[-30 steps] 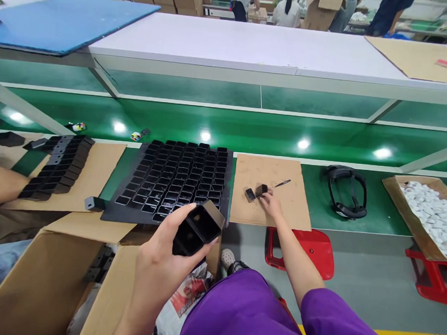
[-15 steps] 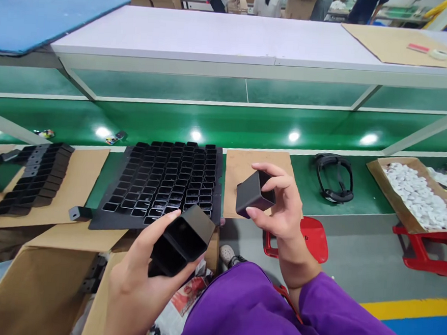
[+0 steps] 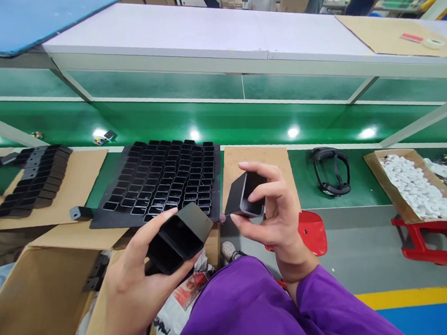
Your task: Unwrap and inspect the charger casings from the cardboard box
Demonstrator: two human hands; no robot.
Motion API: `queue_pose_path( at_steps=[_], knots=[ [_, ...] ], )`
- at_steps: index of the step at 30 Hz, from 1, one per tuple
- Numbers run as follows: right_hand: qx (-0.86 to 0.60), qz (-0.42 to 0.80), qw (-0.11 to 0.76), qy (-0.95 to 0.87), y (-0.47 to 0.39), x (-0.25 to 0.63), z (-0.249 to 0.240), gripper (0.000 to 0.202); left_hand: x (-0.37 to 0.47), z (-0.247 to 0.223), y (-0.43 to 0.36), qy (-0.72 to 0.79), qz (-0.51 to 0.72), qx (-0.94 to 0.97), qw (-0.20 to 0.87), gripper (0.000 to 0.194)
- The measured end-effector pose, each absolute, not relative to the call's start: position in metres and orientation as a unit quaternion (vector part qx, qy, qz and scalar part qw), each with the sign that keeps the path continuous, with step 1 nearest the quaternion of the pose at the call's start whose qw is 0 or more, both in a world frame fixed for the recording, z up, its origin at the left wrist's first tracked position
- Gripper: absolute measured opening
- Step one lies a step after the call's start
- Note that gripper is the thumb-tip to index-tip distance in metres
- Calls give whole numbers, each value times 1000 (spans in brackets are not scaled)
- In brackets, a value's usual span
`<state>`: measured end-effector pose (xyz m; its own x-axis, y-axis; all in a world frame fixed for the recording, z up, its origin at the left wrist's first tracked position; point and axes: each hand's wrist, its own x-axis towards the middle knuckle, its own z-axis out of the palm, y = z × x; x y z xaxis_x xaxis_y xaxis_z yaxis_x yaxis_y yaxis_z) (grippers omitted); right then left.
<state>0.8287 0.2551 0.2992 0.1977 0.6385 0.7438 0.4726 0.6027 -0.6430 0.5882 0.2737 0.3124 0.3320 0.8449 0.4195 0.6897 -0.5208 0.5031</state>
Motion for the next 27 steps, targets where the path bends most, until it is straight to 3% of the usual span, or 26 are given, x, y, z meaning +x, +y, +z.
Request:
queue_pose_path(
  at_steps=[9, 18, 24, 27],
  knots=[
    [-438, 21, 601, -668, 252, 827, 307, 33, 587, 313, 270, 484, 329, 801, 126, 56],
    [-251, 170, 449, -840, 265, 827, 289, 52, 571, 314, 268, 428, 217, 845, 235, 53],
    [-230, 254, 436, -832, 271, 810, 272, 71, 563, 312, 262, 446, 211, 837, 237, 54],
    [-227, 285, 450, -815, 275, 801, 261, 66, 556, 308, 257, 460, 232, 823, 240, 54]
  ],
)
